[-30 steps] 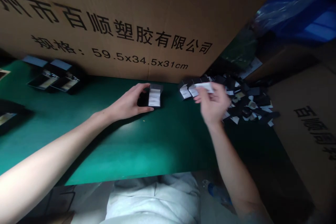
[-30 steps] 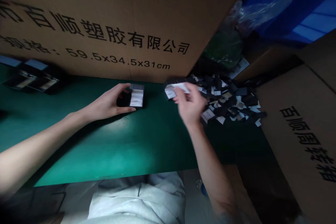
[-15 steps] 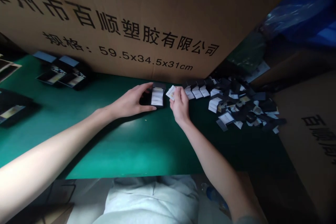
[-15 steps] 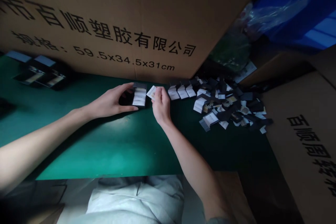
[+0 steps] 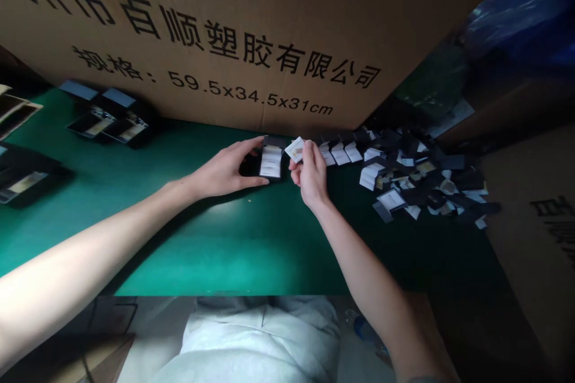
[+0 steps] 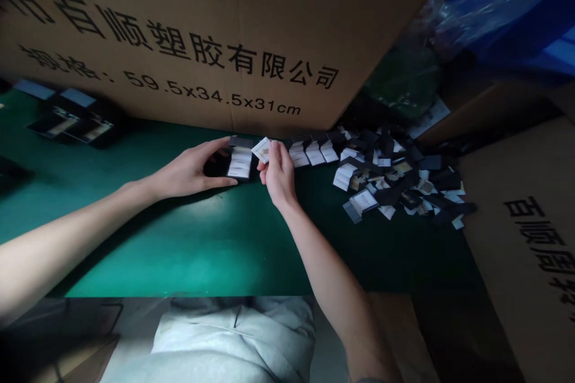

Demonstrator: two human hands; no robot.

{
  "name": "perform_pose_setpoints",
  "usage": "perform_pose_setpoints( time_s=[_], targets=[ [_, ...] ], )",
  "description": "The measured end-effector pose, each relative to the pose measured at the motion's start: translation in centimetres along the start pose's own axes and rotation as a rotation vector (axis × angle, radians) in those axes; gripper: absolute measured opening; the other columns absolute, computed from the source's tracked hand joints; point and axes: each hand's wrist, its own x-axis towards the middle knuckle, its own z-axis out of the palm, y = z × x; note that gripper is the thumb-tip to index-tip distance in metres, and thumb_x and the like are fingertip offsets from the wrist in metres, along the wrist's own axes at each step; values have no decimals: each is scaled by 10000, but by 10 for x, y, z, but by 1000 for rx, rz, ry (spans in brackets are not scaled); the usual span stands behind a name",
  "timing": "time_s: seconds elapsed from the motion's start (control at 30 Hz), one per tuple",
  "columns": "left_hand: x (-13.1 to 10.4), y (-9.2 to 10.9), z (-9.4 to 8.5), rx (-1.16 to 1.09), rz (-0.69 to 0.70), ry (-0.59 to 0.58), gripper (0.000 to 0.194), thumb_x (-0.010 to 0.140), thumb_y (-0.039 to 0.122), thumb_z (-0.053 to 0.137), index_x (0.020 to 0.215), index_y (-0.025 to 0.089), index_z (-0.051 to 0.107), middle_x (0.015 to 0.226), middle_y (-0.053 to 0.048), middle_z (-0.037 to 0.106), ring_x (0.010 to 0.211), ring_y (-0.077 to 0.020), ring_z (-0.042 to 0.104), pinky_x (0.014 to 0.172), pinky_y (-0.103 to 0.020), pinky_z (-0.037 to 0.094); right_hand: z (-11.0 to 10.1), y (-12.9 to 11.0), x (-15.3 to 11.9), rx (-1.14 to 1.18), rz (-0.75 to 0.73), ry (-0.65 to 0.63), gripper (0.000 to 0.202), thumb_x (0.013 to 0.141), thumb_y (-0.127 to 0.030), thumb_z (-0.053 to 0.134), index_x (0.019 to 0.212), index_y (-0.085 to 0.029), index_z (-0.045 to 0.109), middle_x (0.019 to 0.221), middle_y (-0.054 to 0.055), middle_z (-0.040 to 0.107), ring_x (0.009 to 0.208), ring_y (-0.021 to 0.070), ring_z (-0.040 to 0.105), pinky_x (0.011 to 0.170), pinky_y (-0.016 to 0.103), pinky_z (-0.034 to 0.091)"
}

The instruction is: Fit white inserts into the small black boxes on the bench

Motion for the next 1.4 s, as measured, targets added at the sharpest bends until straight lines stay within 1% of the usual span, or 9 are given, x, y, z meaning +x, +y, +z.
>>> perform_pose_setpoints(
  time_s=[0.23,0.43,0.7,0.8,0.9,1.0,1.13,1.23,1.4],
  targets=[
    [0,-2,2,3,24,27,1063,818,663,785,1666,123,438,1476,-190,670,1248,-356,695,1093,-449,564,-5,-2,3,21,16,-28,555,932,-809,611,890,-263,521,642,-71,549,420,49,384,392,207,239],
    [0,0,1,11,10,18,1063,813,683,781,1668,152,439,1507,-187,654,1285,-373,679,1124,-481,546,-13,-8,7,93,99,-101,626,894,-862,605,966,-241,654,639,-48,573,449,67,433,416,220,263],
    [0,-2,2,9,13,25,1066,797,702,779,1667,186,443,1516,-178,651,1291,-376,679,1120,-484,550,-29,-11,16,114,204,-259,411,818,-603,861,884,-219,730,735,-30,644,619,85,583,494,203,392],
    [0,-1,1,11,7,17,1078,797,721,769,1668,178,440,1527,-181,644,1284,-376,682,1116,-481,552,-28,-12,17,129,209,-229,445,796,-614,885,882,-212,715,761,-25,676,535,52,499,451,200,327],
    [0,1,0,14,1,10,1082,805,710,770,1672,159,430,1534,-190,638,1275,-376,686,1114,-489,552,-28,-13,18,131,201,-205,509,849,-714,795,885,-213,716,841,0,707,478,33,372,407,218,219],
    [0,2,0,15,7,13,1085,805,702,773,1670,146,428,1518,-194,648,1282,-377,683,1126,-496,543,-31,-11,18,143,182,-225,521,866,-752,743,916,-234,725,889,4,686,534,58,383,418,227,206],
    [0,1,0,16,5,13,1080,802,708,770,1671,163,432,1529,-186,640,1294,-375,679,1129,-487,543,-35,-10,18,149,146,-299,360,790,-472,881,1060,-280,740,816,-42,587,680,99,482,568,220,398],
    [0,-1,1,22,10,8,1084,803,710,769,1670,153,434,1530,-192,638,1295,-377,679,1124,-485,547,-36,-9,18,135,162,-327,471,682,-207,852,1129,-289,729,819,-58,583,775,114,532,702,227,478],
    [0,-2,1,17,16,13,1088,802,713,774,1673,158,431,1532,-188,639,1294,-379,677,1122,-492,549,-34,-6,20,113,146,-271,479,590,-60,737,1023,-264,729,968,-32,655,933,124,586,743,201,498]
  ],
)
